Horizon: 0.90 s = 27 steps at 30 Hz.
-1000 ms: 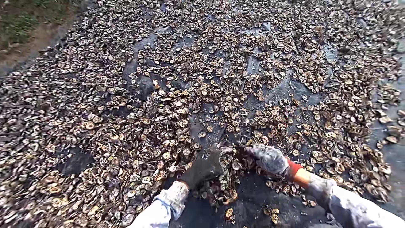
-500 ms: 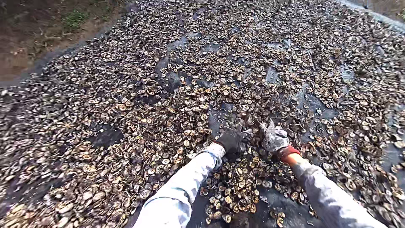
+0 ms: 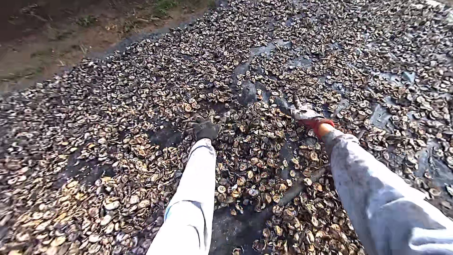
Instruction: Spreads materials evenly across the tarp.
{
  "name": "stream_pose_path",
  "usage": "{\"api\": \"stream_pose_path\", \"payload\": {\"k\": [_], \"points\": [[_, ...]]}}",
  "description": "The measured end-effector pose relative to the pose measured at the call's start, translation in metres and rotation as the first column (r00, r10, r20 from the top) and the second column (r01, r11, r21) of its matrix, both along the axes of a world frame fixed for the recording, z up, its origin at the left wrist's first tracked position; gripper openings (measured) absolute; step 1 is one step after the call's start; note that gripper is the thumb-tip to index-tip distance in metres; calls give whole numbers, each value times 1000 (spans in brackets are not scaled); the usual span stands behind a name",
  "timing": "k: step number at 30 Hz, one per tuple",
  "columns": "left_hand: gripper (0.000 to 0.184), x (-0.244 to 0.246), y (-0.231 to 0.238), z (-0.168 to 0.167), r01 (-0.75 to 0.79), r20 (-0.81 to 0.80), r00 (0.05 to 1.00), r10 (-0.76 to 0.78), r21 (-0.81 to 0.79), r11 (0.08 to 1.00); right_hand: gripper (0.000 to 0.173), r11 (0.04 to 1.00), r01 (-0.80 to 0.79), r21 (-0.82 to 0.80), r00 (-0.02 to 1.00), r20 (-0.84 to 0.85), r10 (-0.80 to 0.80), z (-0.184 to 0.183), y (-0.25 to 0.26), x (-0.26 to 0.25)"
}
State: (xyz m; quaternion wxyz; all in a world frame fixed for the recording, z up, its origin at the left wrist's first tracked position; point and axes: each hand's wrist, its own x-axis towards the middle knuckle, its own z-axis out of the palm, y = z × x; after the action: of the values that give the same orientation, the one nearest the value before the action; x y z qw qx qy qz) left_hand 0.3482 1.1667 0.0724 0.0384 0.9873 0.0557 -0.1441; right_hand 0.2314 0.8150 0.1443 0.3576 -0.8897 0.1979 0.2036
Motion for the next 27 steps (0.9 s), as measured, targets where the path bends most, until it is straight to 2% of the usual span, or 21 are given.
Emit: {"api": "stream_pose_path", "payload": {"k": [1, 3, 5, 6, 7, 8, 10, 11, 13, 15, 17, 18, 19, 20, 21, 22, 24, 26, 27], "points": [[68, -3, 2, 0, 11, -17, 1000, -11, -8, 1000, 68, 999, 40, 12, 997, 58, -41, -24, 15, 25], [67, -4, -1, 9, 72, -64, 995, -71, 6, 997, 76, 1000, -23, -16, 994, 108, 25, -60, 60, 65], [57, -13, -15, 18, 179, -78, 980, -182, -42, 983, 72, 989, -135, -68, 986, 87, 140, -52, 103, 69], [51, -27, -25, 23, 238, -81, 966, -246, -94, 967, 64, 980, -178, -90, 982, 51, 183, -38, 117, 57], [51, -47, -33, 26, 281, -95, 950, -297, -152, 948, 60, 966, -248, -76, 968, -57, 244, -14, 123, 41], [53, -70, -39, 27, 302, -115, 938, -326, -186, 935, 58, 959, -276, -63, 960, -73, 271, -3, 123, 20], [64, -123, -48, 37, 292, -216, 913, -347, -252, 923, 68, 921, -367, -127, 922, 79, 379, -15, 114, -31], [72, -155, -51, 47, 280, -282, 890, -359, -283, 917, 75, 902, -404, -153, 910, 31, 413, -18, 111, -58], [81, -221, -47, 56, 252, -340, 849, -404, -411, 876, 76, 920, -377, -104, 923, -129, 363, -11, 108, -123], [74, -266, -38, 48, 169, -329, 818, -472, -646, 745, 70, 970, -242, 11, 941, -241, 237, -7, 102, -176], [60, -272, -35, 37, -22, -261, 882, -393, -855, 519, 62, 982, -41, 182, 967, -239, 84, -5, 87, -200], [54, -260, -35, 40, -94, -212, 936, -279, -919, 382, 56, 938, 134, 319, 982, -169, -83, -4, 82, -202], [54, -240, -34, 48, -110, -167, 972, -165, -945, 309, 51, 833, 294, 469, 955, -110, -275, -2, 79, -198], [59, -219, -29, 57, -72, -105, 991, -83, -942, 328, 48, 706, 390, 591, 902, -92, -421, -1, 75, -189], [69, -198, -22, 65, 1, -31, 997, -75, -920, 392, 44, 616, 438, 655, 857, -97, -506, 3, 73, -177], [76, -180, -15, 72, 80, 47, 995, -83, -883, 462, 38, 586, 447, 676, 834, -79, -546, 7, 69, -163], [75, -150, -1, 85, 219, 202, 975, -97, -766, 604, 34, 667, 402, 627, 849, 17, -528, 11, 60, -131], [51, -121, 18, 83, 318, 334, 933, -133, -596, 737, 32, 772, 323, 548, 873, 143, -466, 20, 60, -95], [40, -104, 27, 79, 324, 347, 924, -161, -486, 812, 35, 793, 302, 529, 872, 182, -454, 26, 61, -75]]}}
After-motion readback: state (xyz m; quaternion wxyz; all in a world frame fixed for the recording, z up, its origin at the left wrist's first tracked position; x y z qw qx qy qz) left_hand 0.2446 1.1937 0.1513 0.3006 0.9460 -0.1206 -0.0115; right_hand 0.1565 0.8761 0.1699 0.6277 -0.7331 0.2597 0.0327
